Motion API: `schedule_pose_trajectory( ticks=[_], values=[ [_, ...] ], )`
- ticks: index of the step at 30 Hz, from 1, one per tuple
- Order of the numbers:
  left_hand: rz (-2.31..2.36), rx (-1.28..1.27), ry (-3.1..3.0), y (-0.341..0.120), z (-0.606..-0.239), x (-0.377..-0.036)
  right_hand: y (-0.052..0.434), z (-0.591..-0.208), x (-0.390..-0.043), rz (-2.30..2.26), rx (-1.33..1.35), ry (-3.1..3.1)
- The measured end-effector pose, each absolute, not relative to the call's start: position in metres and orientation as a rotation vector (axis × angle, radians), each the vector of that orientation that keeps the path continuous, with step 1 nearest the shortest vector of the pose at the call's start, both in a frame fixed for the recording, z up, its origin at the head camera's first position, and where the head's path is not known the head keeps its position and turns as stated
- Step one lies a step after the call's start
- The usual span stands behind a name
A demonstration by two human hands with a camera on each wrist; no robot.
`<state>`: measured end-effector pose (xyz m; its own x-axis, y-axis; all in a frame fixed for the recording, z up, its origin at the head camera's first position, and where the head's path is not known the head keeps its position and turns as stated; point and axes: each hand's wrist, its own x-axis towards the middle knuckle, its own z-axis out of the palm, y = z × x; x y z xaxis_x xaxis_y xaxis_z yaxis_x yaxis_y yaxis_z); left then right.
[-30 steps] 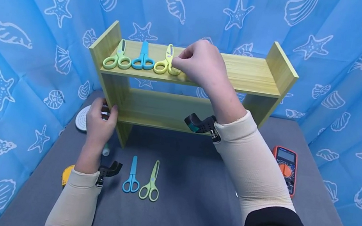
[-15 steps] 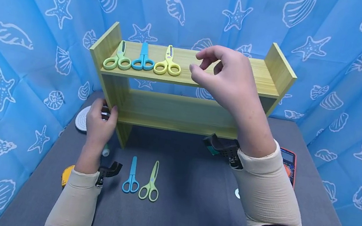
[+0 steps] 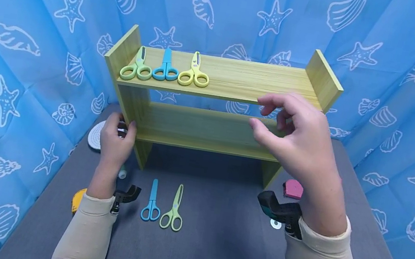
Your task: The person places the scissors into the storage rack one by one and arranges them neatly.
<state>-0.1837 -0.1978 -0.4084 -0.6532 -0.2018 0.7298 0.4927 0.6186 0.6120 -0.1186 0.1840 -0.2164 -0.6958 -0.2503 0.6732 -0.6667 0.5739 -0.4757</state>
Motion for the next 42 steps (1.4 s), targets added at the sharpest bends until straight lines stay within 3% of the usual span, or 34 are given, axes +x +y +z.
schedule_pose_trajectory(
  ticks=[22,42],
  values=[
    [-1.087,-0.209,-2.048,-0.197,-0.408,-0.184,0.218,-0.317,-0.086,1.181,0.79,-2.255],
    [-1.084,-0.21,-2.017,-0.196,-0.411,-0.188,0.174,-0.43,-0.08,1.43,0.737,-2.46]
  ],
)
